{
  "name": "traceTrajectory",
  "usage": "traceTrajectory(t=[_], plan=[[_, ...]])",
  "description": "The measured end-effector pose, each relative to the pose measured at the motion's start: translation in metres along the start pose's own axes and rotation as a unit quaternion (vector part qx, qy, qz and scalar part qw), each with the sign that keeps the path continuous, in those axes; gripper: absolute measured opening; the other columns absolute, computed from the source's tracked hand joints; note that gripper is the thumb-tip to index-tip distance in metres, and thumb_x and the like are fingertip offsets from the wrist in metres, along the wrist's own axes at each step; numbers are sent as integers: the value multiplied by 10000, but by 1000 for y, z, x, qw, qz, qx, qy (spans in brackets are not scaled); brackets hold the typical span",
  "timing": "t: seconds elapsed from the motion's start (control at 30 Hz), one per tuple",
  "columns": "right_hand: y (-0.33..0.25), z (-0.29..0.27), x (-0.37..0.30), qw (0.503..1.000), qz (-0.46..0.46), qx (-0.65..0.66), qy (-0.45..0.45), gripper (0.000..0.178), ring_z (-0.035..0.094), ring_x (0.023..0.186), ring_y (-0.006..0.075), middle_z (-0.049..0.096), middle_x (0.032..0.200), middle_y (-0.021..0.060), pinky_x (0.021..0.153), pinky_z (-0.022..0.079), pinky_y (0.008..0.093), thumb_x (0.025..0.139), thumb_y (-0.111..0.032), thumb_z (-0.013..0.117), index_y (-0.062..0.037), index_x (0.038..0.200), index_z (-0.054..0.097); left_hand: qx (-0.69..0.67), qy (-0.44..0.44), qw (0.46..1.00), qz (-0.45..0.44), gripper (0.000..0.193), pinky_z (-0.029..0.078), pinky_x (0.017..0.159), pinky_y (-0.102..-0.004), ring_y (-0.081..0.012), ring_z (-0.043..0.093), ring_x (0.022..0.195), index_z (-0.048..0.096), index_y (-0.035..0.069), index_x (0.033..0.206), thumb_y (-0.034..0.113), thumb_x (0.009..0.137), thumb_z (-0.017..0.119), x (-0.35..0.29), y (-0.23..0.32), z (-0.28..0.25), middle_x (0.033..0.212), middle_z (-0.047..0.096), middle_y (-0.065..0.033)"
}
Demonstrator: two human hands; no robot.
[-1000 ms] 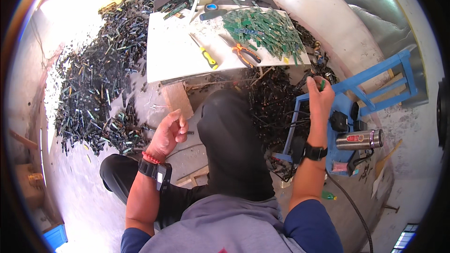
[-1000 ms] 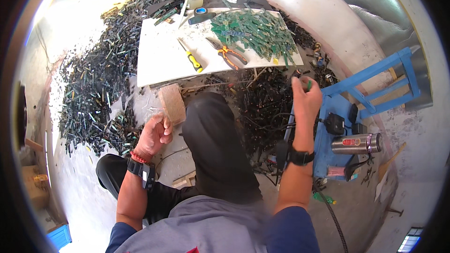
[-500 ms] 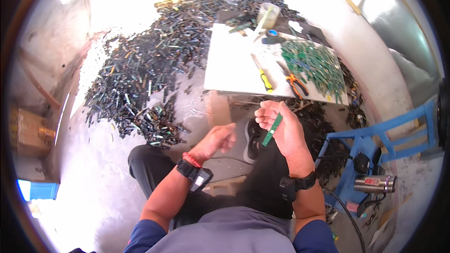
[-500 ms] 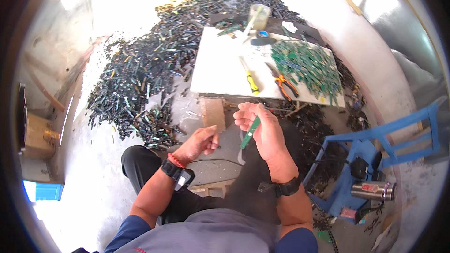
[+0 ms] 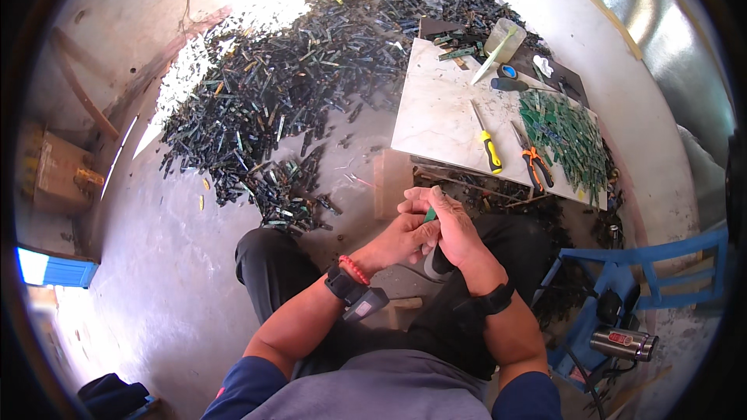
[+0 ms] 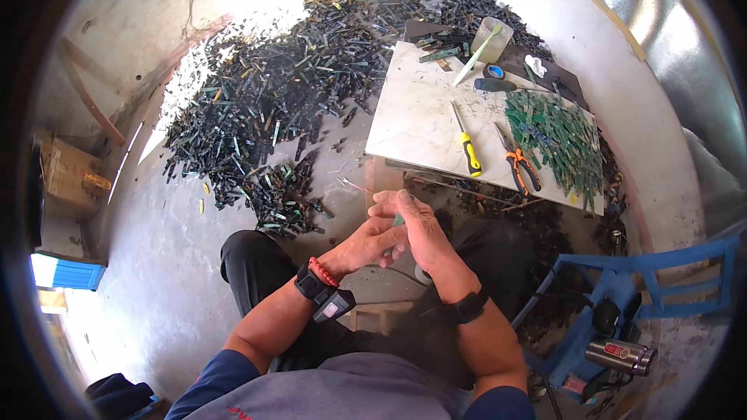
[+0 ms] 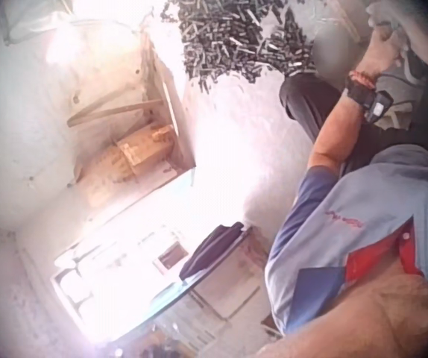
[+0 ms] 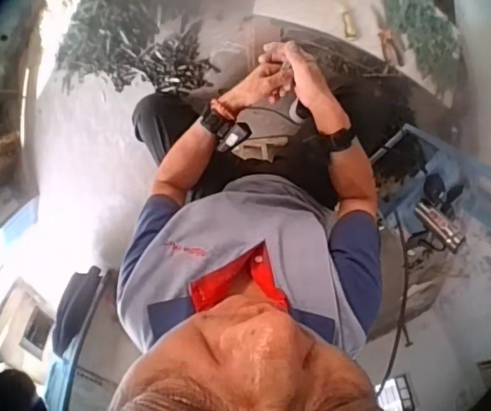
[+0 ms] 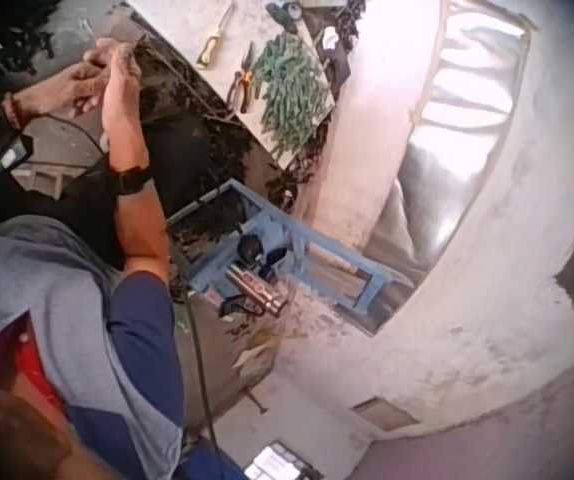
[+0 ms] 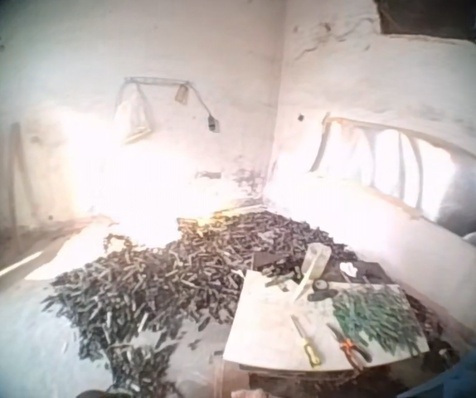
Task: The person sits at a low table and uses pliers and a screwdriver to remove components from small green circuit boards. They repeatedly pick up boards, strip parts, and place the processed boards into a pile on the table.
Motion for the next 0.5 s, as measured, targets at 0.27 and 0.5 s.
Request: traceTrajectory(t=[0.27,0.5], plan=[[7,-19,0,1000,-27,4,9,555,600,674,151,643,801,75,634,519,310,1006,-471,339,13,1078,601,-58,28,998,4,493,361,478,-244,-117,472,521,510,53,724,439,1005,387,2,8,-7,645,505,-33],[-38,-92,-16,892,-232,-209,327,219,536,653,65,637,779,35,597,438,205,935,-185,590,13,1010,647,-7,57,998,-18,484,353,476,-240,-111,460,509,505,46,748,445,1002,400,2,4,-12,632,490,-31]])
Point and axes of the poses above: each hand's wrist, its own x-axis towards the middle knuckle, its own z-axis out of the palm, y = z × x, the point moved 4 cm from there along x, towards the middle knuckle
